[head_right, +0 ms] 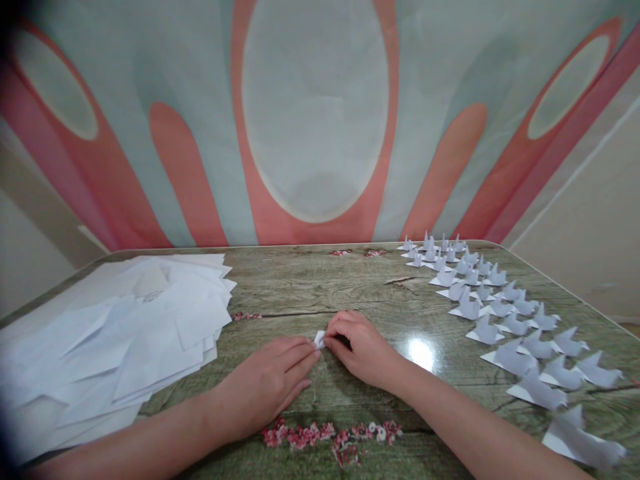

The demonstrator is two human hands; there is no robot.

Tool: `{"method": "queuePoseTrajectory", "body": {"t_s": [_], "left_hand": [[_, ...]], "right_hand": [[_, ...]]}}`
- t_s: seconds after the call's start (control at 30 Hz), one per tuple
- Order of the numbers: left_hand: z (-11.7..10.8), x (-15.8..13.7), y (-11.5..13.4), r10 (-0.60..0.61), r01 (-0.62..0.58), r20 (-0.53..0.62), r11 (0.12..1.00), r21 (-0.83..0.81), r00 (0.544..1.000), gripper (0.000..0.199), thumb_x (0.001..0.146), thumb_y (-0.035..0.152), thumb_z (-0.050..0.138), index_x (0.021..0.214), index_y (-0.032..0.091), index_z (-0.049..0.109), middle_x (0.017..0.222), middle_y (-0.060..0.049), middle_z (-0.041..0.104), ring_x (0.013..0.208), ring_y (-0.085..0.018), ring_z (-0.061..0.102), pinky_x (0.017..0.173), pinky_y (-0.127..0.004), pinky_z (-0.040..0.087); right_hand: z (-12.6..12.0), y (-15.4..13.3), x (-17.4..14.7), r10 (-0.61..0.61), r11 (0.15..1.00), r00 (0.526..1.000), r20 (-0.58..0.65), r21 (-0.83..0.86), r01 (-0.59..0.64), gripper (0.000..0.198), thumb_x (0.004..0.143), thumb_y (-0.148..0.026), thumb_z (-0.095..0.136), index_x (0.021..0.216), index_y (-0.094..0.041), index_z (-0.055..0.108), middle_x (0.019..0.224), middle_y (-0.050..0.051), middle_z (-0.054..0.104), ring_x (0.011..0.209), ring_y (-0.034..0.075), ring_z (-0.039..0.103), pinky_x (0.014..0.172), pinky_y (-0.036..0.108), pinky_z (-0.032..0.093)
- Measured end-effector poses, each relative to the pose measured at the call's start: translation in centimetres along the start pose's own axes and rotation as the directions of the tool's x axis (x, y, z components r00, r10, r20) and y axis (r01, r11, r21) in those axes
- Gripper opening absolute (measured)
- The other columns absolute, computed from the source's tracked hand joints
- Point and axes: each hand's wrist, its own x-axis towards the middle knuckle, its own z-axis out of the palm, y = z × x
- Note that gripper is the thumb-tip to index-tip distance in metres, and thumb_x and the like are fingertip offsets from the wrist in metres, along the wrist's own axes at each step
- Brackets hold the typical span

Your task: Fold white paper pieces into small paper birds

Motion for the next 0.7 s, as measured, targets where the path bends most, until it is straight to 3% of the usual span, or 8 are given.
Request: {"method": "queuePoseTrajectory", "body": {"t_s": [0.37,0.7], "left_hand": [[0.51,-0.22,0.54,-0.099,0.094,0.075,0.994,0.058,0.992,0.044,0.085,0.030,0.047,0.123,0.010,0.041,0.115,-0.012,0.051,0.110,-0.025,0.044,0.095,-0.038,0.038],[0.28,-0.08,0.45,-0.081,0.076,0.079,0.995,0.066,0.994,0.041,0.085,0.030,0.045,0.120,0.008,0.043,0.112,-0.011,0.052,0.108,-0.025,0.044,0.094,-0.038,0.038]], "right_hand": [[0.43,-0.26,0.00,0.025,0.999,0.999,-0.045,-0.039,-0.027,0.009,0.079,-0.012,0.050,0.074,-0.018,0.053,0.082,0.003,0.053,0.080,0.016,0.049,0.072,0.031,0.039],[0.59,-0.09,0.28,0.047,0.996,0.998,-0.037,-0.069,-0.050,0.009,0.077,-0.011,0.051,0.072,-0.019,0.051,0.080,0.002,0.054,0.079,0.016,0.049,0.072,0.031,0.039]]}}
